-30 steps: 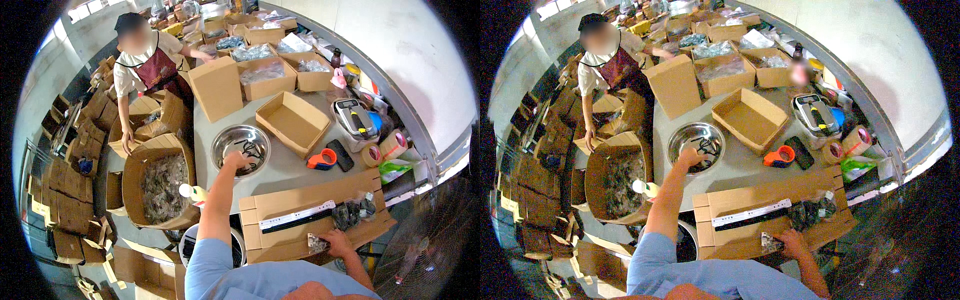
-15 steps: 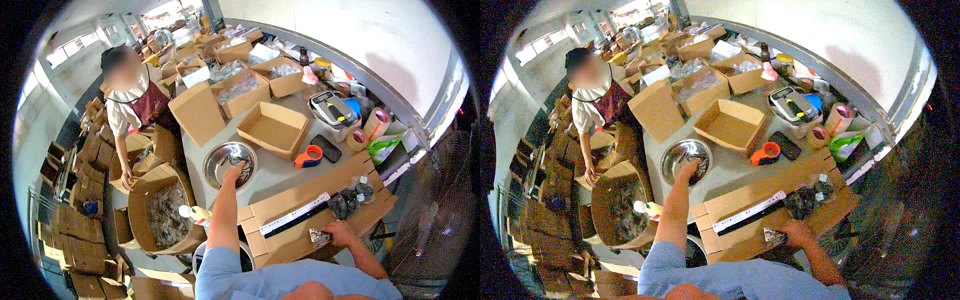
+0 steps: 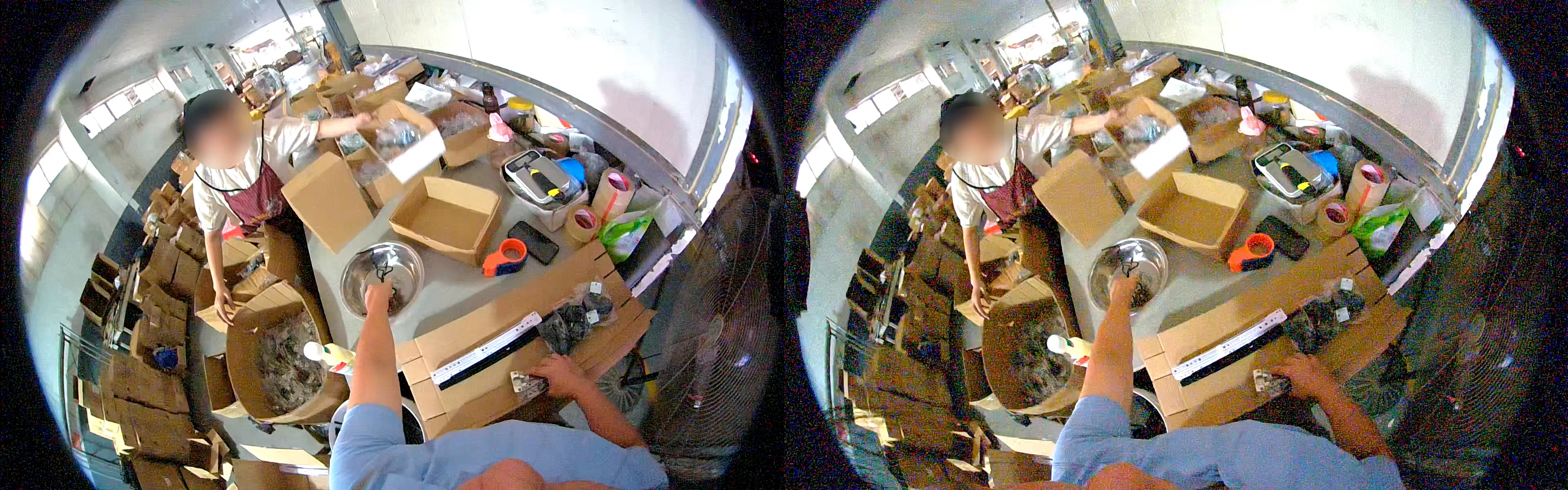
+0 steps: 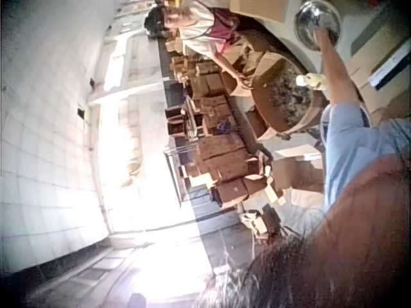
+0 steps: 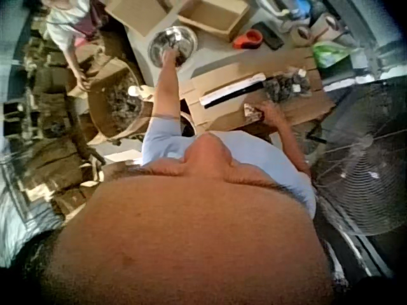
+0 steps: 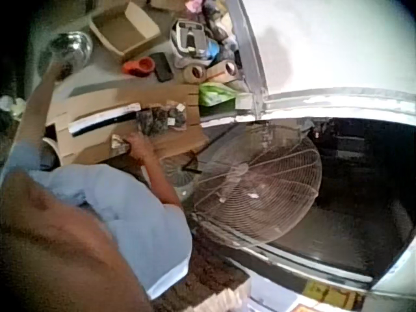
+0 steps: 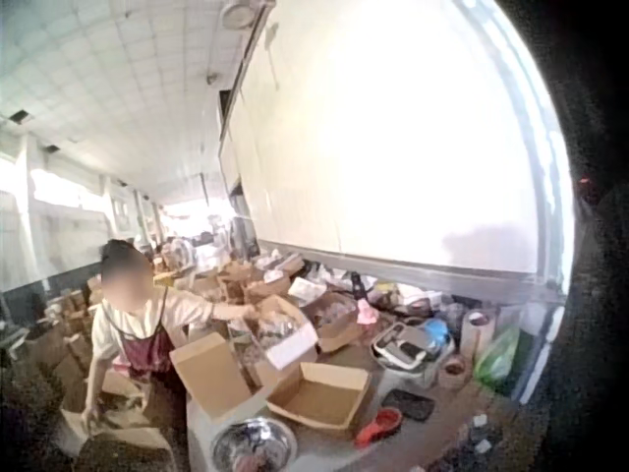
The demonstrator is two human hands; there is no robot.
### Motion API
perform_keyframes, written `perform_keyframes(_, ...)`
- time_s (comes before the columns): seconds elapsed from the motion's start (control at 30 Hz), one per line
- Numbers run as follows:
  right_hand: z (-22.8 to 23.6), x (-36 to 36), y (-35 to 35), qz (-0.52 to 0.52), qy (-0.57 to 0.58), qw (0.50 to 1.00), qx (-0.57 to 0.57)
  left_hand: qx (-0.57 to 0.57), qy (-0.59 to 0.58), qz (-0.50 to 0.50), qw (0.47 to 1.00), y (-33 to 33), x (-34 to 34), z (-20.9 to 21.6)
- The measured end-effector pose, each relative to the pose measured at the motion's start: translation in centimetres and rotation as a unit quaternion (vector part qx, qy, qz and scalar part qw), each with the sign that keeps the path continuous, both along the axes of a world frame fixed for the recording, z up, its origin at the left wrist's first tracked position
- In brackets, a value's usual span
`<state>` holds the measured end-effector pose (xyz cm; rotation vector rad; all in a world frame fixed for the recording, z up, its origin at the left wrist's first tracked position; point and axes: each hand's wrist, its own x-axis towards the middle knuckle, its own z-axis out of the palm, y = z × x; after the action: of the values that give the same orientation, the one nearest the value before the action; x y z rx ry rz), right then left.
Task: The person packages metal drawer slides and small hardware components into a cardboard box, using a tape dispenser to seal the package and moving it aside.
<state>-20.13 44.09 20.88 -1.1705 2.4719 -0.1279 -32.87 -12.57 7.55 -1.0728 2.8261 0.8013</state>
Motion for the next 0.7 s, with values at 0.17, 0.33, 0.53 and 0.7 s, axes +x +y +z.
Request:
perform_keyframes(0.17,-0.6,-0.4,0.3,0.017,-0.034,0.999,0.033,0.019,0.048,0.071,0.996,2.9,0.0,1.5)
perform_keyframes(0.33,-0.5,1.3,0.7,-0.011,0.001,1.0,-0.003,0.1,0.196,0.125,0.968,6.9,2.8,8.9)
perform_keyframes(0.53,0.4,0.2,1.0,-0.021,-0.024,0.998,-0.054,0.648,0.337,0.115,0.673,13.4,12.9,16.7)
perform_keyframes(0.7,-1.2,-0.9,1.0,0.015,-0.001,1.0,-0.02,0.751,0.275,0.031,0.6,23.9,18.7,21.3)
